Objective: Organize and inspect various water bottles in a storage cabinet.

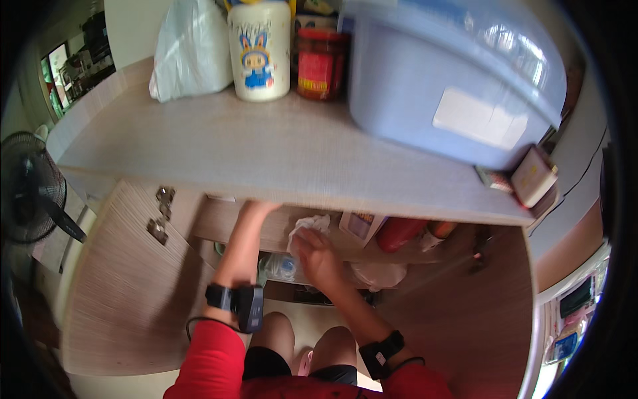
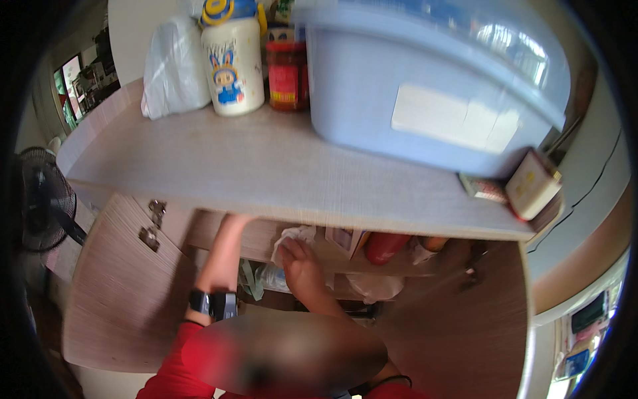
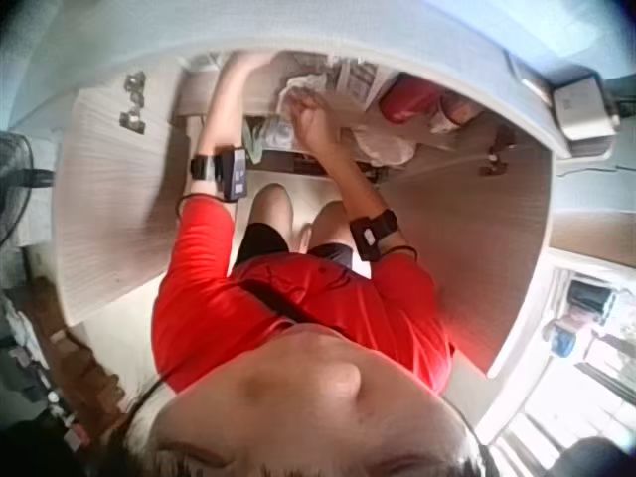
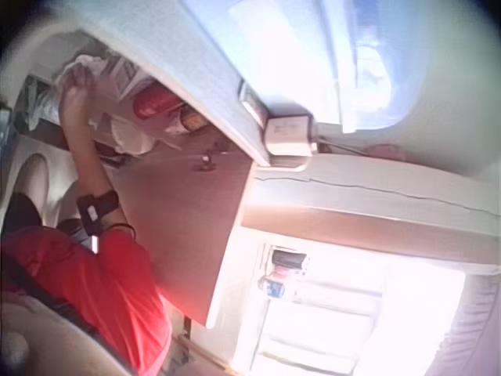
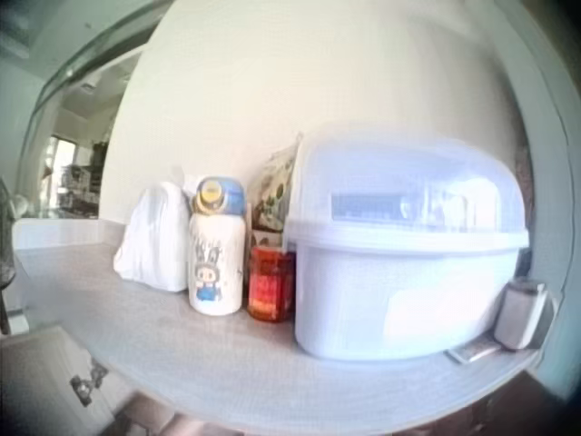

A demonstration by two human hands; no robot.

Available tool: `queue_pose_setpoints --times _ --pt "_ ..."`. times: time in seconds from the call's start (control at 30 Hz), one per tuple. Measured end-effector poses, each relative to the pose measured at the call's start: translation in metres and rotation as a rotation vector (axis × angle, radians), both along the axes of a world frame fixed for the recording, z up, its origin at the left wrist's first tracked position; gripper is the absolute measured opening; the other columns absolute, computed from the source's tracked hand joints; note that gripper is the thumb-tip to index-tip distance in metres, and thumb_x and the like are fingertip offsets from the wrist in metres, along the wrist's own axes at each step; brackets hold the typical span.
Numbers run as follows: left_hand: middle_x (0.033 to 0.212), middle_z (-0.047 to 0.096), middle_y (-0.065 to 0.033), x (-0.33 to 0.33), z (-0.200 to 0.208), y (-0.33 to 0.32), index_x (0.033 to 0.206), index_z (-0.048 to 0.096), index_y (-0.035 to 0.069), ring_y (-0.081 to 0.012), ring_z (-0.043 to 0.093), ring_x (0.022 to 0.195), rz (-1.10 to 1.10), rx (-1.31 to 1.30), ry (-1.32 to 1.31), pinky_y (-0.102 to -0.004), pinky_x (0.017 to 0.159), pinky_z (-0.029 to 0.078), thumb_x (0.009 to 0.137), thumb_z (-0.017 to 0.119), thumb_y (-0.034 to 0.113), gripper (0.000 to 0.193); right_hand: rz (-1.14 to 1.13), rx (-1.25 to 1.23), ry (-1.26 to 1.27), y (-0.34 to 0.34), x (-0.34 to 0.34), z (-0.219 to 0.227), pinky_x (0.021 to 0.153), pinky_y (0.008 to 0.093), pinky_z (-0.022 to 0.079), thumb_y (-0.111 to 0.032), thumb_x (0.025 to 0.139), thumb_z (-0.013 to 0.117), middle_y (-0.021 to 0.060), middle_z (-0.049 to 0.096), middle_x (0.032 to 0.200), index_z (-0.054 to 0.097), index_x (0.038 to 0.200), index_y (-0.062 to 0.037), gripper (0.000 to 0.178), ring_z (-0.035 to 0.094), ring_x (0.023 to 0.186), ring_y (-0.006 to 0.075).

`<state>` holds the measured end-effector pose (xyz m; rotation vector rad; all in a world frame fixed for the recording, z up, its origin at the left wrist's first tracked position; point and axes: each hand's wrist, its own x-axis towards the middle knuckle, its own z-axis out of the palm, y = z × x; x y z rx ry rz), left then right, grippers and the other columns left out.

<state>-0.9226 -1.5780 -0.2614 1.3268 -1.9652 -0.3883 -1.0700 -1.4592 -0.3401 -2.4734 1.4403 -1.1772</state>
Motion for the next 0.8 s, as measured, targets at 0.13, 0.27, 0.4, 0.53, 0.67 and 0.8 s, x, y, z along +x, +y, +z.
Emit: queue_pose_setpoints --times 0.13,0.27,0.4,0.53,0.67,0.8 --pt "0.129 0.04 -0.0264 -0.024 0.008 -0.049 0.132 0.025 -0.003 -0.0336 0.04 0.12 0.155 0.057 0.008 -0.0364 0.097 0.036 0.065 0.073 0.036 0.092 0.03 -0.141 -0.076 -0.006 -0.008 -0.007 0.09 0.0399 0.043 -0.004 0.075 0.058 0.016 0.057 0.109 0.061 0.102 -0.0029 0.026 0.053 0.102 0.0342" --pt "0.13 0.037 -0.0276 -0.011 -0.015 -0.103 0.131 0.02 -0.009 -0.0344 0.041 0.119 0.056 0.069 0.165 -0.0335 0.097 0.037 0.057 0.079 0.035 0.105 0.033 -0.247 -0.086 -0.002 0.0 0.0 0.088 0.0397 0.043 -0.005 0.076 0.058 0.0165 0.058 0.107 0.062 0.101 -0.0025 0.025 0.054 0.099 0.0337" --pt "0.125 0.043 -0.0205 -0.03 -0.034 -0.11 0.126 0.032 -0.006 -0.0304 0.044 0.115 -0.081 0.073 0.301 -0.035 0.097 0.036 0.053 0.082 0.034 0.097 -0.012 -0.261 -0.036 -0.011 -0.009 -0.01 0.086 0.0381 0.044 -0.008 0.075 0.058 0.0145 0.061 0.102 0.064 0.095 -0.003 0.021 0.055 0.096 0.0315" --pt "0.119 0.047 -0.0225 -0.006 -0.037 -0.086 0.118 0.039 -0.003 -0.0305 0.051 0.108 0.101 -0.015 0.385 -0.037 0.092 0.041 0.052 0.082 0.027 0.084 0.027 -0.216 0.027 -0.007 0.007 -0.009 0.084 0.0399 0.044 -0.01 0.076 0.058 0.0152 0.061 0.1 0.064 0.095 -0.0034 0.021 0.057 0.094 0.0313" --pt "0.109 0.052 -0.0216 0.015 -0.009 -0.002 0.111 0.041 -0.003 -0.0304 0.054 0.101 0.119 -0.204 0.486 -0.0382 0.085 0.044 0.055 0.081 0.027 0.074 0.005 -0.245 0.007 -0.004 -0.007 -0.009 0.084 0.0393 0.046 -0.006 0.076 0.057 0.0167 0.061 0.103 0.064 0.097 -0.0021 0.022 0.057 0.095 0.0327" --pt "0.11 0.05 -0.0128 0.045 -0.032 0.081 0.121 0.032 0.002 -0.0229 0.052 0.099 0.038 -0.41 0.922 -0.0383 0.085 0.045 0.065 0.073 0.013 0.07 0.108 0.028 0.148 -0.018 0.021 0.007 0.081 0.0387 0.048 0.0 0.072 0.054 0.0186 0.059 0.106 0.06 0.103 -0.0004 0.032 0.057 0.096 0.033"
